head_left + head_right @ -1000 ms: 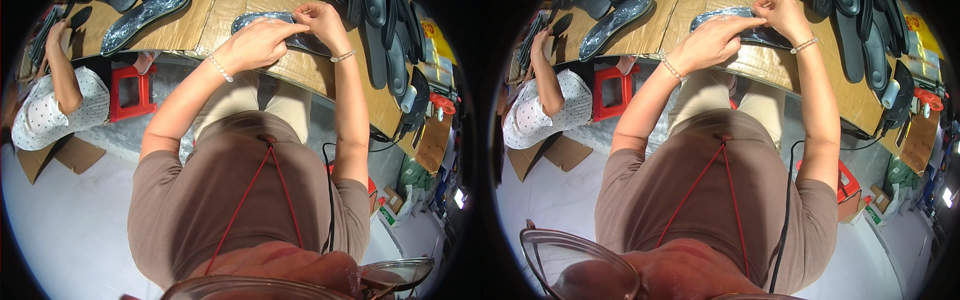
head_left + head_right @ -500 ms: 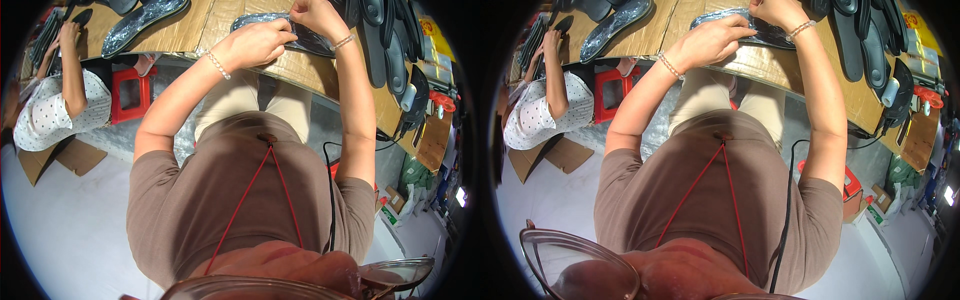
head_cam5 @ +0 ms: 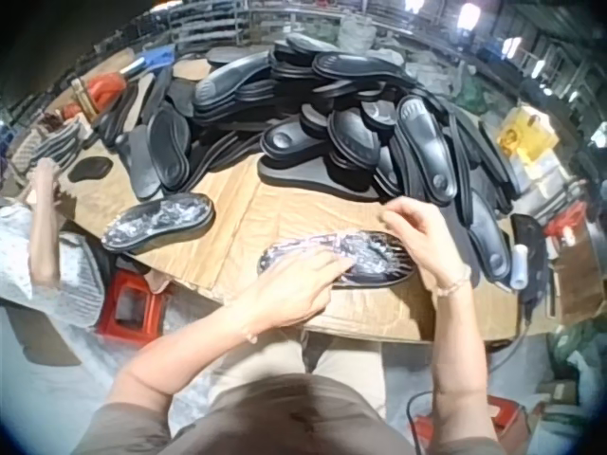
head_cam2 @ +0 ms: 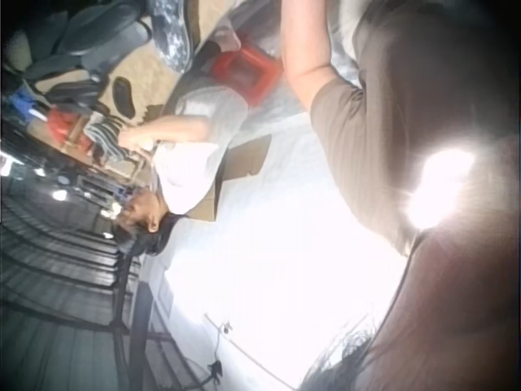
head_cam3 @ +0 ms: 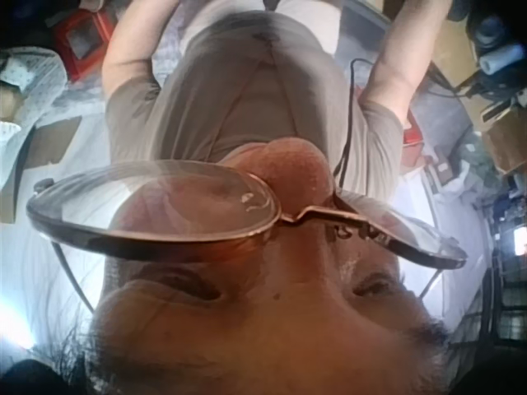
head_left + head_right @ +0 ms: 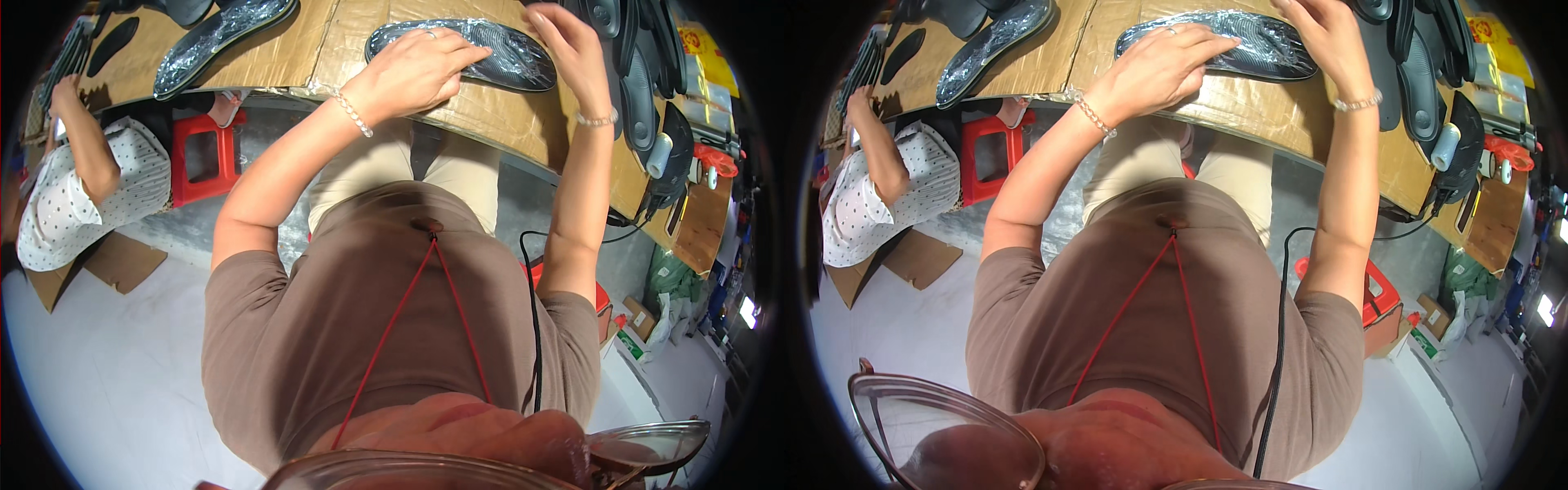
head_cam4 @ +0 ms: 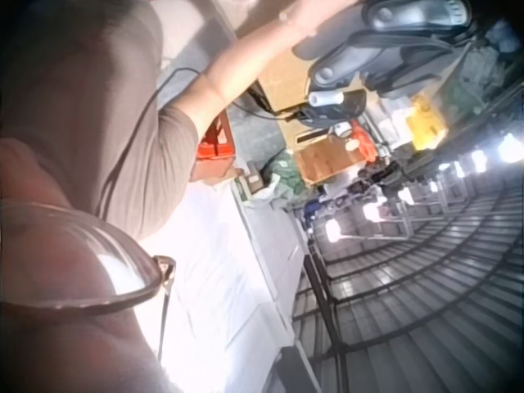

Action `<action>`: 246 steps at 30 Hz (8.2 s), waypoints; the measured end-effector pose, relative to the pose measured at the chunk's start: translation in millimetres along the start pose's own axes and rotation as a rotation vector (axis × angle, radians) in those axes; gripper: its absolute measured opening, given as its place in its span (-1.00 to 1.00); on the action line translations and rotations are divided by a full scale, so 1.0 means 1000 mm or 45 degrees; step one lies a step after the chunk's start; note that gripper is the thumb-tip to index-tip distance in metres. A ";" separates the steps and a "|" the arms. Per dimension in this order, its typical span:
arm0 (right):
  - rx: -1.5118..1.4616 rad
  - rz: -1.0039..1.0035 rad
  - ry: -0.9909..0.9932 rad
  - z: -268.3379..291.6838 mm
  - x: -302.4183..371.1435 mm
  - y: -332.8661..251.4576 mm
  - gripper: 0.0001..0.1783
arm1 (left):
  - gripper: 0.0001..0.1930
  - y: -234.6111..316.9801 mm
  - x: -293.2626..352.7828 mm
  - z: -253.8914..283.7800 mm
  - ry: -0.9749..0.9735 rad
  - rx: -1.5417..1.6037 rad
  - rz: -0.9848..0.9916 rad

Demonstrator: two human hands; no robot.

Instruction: The person smooths plastic film over a shoe insole by hand, then applies tape along the edge of another shoe insole using a roll of tape.

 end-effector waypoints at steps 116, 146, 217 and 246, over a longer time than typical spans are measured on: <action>0.998 0.523 0.221 -0.047 0.071 -0.055 -0.77 | -0.43 0.020 0.003 -0.028 0.248 -0.245 0.159; 0.919 0.640 0.142 -0.062 0.025 -0.033 -0.76 | -0.52 0.025 0.007 -0.032 0.292 -0.321 0.162; 0.356 0.182 -0.168 -0.087 -0.017 -0.036 -0.83 | -0.60 -0.013 0.014 0.001 0.524 0.147 0.527; 0.479 0.187 -0.134 -0.049 0.018 -0.044 -0.69 | -0.60 0.000 0.009 0.015 0.626 0.046 0.210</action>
Point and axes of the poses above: each hand's wrist, its own x-axis away from the middle knuckle, its own z-axis out of the back of the hand, y = z × x, the point moved 2 cm from there along -x, towards the middle knuckle, and after that the axes turned 12 degrees about z, right-handed, at the moved point
